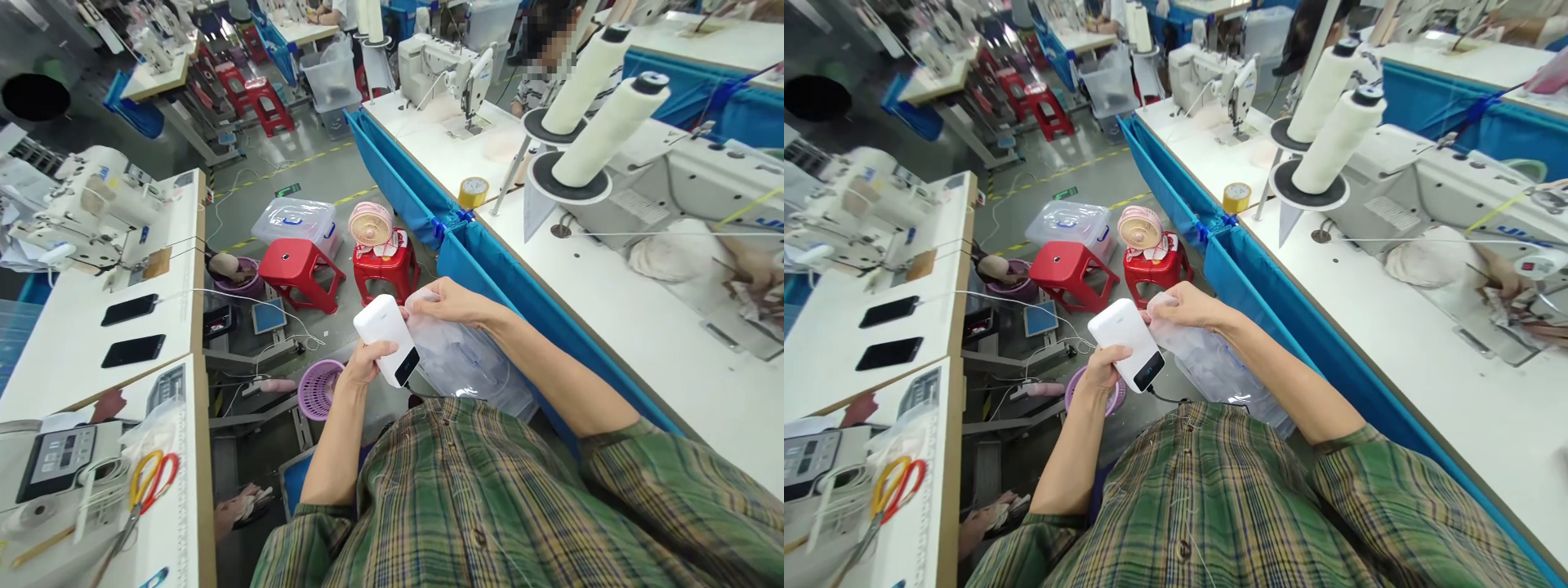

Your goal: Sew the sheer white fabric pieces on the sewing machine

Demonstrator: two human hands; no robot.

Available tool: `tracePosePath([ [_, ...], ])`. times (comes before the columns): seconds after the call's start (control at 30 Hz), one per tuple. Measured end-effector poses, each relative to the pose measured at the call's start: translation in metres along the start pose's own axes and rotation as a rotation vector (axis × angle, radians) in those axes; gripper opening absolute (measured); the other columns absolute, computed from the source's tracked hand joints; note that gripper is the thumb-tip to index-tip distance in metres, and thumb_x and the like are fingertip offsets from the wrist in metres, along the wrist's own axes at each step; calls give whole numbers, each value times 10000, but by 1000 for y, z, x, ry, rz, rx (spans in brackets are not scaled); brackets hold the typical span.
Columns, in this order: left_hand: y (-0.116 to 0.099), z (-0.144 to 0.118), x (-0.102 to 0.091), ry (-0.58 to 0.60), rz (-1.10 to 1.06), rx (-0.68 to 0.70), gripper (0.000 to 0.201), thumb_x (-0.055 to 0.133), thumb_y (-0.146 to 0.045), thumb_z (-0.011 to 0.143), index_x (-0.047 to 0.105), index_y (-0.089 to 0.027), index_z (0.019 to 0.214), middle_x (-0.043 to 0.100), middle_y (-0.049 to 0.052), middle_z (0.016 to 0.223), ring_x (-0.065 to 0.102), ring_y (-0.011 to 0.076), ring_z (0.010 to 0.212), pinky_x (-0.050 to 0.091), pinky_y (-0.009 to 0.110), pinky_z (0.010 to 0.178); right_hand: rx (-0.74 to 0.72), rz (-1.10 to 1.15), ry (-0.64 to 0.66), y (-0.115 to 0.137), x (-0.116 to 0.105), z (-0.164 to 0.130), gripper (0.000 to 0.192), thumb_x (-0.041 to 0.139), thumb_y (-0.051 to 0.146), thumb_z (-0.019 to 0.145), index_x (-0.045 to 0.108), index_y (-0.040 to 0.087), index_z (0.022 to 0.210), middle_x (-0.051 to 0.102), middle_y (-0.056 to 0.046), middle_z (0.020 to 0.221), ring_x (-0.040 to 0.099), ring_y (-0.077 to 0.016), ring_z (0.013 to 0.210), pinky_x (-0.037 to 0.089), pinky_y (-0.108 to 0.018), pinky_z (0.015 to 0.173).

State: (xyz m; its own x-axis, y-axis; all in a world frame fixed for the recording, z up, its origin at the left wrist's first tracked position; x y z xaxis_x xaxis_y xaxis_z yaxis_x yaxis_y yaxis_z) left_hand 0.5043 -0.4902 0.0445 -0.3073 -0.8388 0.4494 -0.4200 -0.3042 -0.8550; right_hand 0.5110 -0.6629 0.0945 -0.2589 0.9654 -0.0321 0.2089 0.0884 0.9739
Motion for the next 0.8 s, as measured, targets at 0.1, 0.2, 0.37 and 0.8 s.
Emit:
tracePosePath([
  [0.1,-3,-2,15,54,-19,12,581,692,-230,465,691,-148,1040,750,86,946,701,331,882,581,394,722,-3,-54,25,1,-6,-12,265,829,359,658,683,142,697,630,1,652,523,-109,580,389,-207,474],
  [0.2,-7,-7,25,82,-43,24,633,700,-259,465,680,-145,1087,742,97,1012,698,334,907,582,396,738,19,-52,48,-2,-10,-20,234,834,334,649,681,158,672,627,7,648,531,-113,578,398,-213,467],
  [0.37,-7,-15,23,99,-74,2,660,705,-269,457,676,-147,1105,734,101,1034,692,355,944,582,414,753,61,3,90,-12,-7,-21,235,827,366,662,746,177,775,687,-21,721,595,-151,628,479,-246,506],
  [0.8,-6,-46,-32,-122,-256,51,655,671,-245,445,685,-155,1094,740,95,1000,677,376,975,573,453,771,183,-15,211,-21,51,23,277,866,369,615,741,146,722,692,-13,671,594,-128,587,450,-215,500],
])
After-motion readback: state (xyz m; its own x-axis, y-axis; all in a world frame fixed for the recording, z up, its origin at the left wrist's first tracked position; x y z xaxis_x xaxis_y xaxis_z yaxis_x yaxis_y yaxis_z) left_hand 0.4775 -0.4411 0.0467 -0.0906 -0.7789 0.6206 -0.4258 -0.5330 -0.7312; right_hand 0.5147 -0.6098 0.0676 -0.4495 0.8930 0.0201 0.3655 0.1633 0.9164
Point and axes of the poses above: each hand's wrist, its own z-axis towards the middle knuckle, its own x-axis out of the palm, y = z × x, the point moved 5 cm from there along z, towards the middle knuckle
